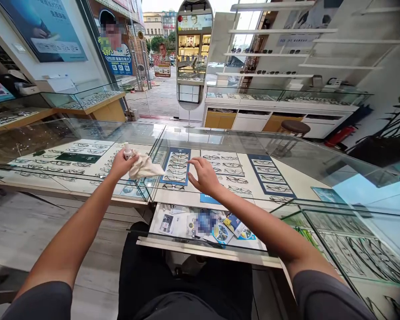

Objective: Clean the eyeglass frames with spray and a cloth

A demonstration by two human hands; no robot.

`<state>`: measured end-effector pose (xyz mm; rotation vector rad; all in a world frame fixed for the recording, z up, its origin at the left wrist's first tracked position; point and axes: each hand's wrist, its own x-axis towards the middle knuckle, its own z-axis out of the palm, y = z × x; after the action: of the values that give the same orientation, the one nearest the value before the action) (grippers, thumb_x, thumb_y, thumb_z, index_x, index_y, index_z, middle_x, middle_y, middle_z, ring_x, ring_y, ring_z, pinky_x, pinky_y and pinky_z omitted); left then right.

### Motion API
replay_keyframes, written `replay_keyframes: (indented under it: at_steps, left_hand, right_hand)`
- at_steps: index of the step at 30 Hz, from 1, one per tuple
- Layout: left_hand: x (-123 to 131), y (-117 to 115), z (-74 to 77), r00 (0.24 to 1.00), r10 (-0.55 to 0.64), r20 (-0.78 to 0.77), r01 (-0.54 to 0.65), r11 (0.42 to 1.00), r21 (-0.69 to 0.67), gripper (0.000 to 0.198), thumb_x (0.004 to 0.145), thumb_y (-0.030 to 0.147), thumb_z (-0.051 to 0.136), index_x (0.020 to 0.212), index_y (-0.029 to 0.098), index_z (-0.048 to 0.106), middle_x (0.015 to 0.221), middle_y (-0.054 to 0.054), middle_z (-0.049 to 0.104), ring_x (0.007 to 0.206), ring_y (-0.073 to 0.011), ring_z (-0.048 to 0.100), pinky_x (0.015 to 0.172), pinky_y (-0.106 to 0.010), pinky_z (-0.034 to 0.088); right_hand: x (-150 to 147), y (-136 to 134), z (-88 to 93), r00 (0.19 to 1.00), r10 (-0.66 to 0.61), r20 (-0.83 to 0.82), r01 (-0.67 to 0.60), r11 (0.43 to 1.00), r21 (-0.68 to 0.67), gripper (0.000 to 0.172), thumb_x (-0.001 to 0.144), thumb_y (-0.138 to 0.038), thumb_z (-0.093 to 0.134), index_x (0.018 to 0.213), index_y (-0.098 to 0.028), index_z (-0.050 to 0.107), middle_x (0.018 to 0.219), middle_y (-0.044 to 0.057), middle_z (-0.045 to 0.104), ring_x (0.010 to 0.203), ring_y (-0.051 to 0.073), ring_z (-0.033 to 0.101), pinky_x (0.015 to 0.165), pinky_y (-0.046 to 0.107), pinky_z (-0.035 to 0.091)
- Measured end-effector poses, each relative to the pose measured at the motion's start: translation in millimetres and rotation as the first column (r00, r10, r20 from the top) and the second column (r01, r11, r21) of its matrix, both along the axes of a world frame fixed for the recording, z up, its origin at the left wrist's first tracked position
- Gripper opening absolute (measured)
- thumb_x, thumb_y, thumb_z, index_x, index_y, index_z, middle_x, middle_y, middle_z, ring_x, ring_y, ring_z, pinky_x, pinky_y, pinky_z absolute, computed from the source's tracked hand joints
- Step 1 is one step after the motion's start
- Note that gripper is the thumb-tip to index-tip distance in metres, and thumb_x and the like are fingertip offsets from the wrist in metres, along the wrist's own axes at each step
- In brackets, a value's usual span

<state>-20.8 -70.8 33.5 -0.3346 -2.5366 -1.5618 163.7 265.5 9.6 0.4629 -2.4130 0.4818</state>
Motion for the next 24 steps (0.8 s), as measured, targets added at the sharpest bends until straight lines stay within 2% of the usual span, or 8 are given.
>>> replay_keyframes:
  at_steps: [2,6,10,13,17,20,22,24]
  left_hand:
    - [-11.8,-20.8,-5.0,0.998,0.067,0.016,-0.065,0.992,-0.105,0.051,0.073,0.049,0.079,0.111,0.018,0.066,0.105,-0.006,0.075,0.095,-0.0245,0.067,0.088,-0.035,0.053]
    - [-23.1,-44.3,-15.7,0.987,0.163,0.008,-0.153,0.939,-0.309,0.043,0.08,0.048,0.072,0.111,0.02,0.064,0.111,-0.009,0.073,0.104,-0.0281,0.067,0.097,-0.039,0.054]
    - [-21.1,-50.9,-21.4,0.966,0.251,-0.066,-0.255,0.874,-0.413,0.045,0.083,0.054,0.071,0.111,0.02,0.061,0.126,-0.017,0.064,0.117,-0.035,0.064,0.107,-0.048,0.054]
    - [-15.6,-52.9,-24.6,0.954,0.285,-0.089,-0.297,0.876,-0.379,0.054,0.086,0.06,0.071,0.117,0.018,0.058,0.137,-0.023,0.055,0.129,-0.0384,0.06,0.116,-0.052,0.049]
    - [-12.4,-56.4,-32.2,0.942,0.318,-0.11,-0.336,0.901,-0.275,0.058,0.091,0.06,0.068,0.125,0.014,0.056,0.141,-0.027,0.052,0.144,-0.0418,0.052,0.127,-0.054,0.039]
    - [-13.6,-59.4,-39.2,0.926,0.361,-0.105,-0.376,0.905,-0.202,0.052,0.095,0.047,0.06,0.132,0.011,0.053,0.144,-0.029,0.052,0.149,-0.0434,0.051,0.13,-0.056,0.037]
    - [-13.8,-61.1,-43.6,0.922,0.365,-0.128,-0.383,0.905,-0.184,0.045,0.096,0.038,0.053,0.133,0.01,0.053,0.144,-0.029,0.053,0.151,-0.0432,0.05,0.13,-0.056,0.036]
    - [-12.3,-61.9,-47.6,0.921,0.351,-0.171,-0.379,0.908,-0.179,0.04,0.096,0.033,0.049,0.13,0.011,0.054,0.141,-0.029,0.056,0.149,-0.0429,0.052,0.128,-0.057,0.039]
  right_hand:
    - [14.1,4.1,-14.8,0.996,-0.007,-0.09,0.018,0.993,0.121,0.031,0.105,-0.026,0.056,0.133,-0.016,0.063,0.129,0.02,0.07,0.116,0.035,0.06,0.098,0.049,0.046]
    - [33.6,-6.1,-49.0,0.973,0.144,-0.179,-0.07,0.928,0.366,0.024,0.103,-0.022,0.059,0.124,-0.018,0.068,0.121,0.015,0.074,0.111,0.031,0.059,0.095,0.046,0.041]
    - [48.2,-26.0,-69.5,0.98,0.154,-0.128,-0.089,0.907,0.411,0.023,0.101,-0.025,0.062,0.122,-0.018,0.068,0.122,0.014,0.075,0.113,0.031,0.058,0.097,0.045,0.038]
    - [65.4,-39.2,-68.0,0.98,0.172,-0.098,-0.118,0.904,0.411,0.024,0.097,-0.024,0.065,0.119,-0.017,0.067,0.121,0.013,0.076,0.111,0.03,0.059,0.098,0.045,0.038]
    - [92.7,-44.4,-43.4,0.987,0.133,-0.088,-0.095,0.936,0.34,0.022,0.096,-0.023,0.065,0.117,-0.018,0.065,0.118,0.013,0.075,0.108,0.03,0.06,0.098,0.046,0.04]
    - [113.3,-12.8,-18.7,0.995,0.056,-0.087,-0.032,0.965,0.259,0.025,0.099,-0.024,0.063,0.123,-0.021,0.064,0.119,0.014,0.074,0.112,0.031,0.063,0.098,0.047,0.043]
    - [133.9,34.7,-4.5,0.989,-0.099,-0.114,0.118,0.977,0.175,0.024,0.101,-0.024,0.061,0.125,-0.022,0.064,0.119,0.014,0.074,0.115,0.033,0.064,0.1,0.048,0.046]
    - [165.2,96.4,7.1,0.941,-0.315,-0.123,0.327,0.94,0.094,0.021,0.103,-0.029,0.06,0.122,-0.023,0.065,0.119,0.016,0.073,0.115,0.035,0.065,0.1,0.053,0.049]
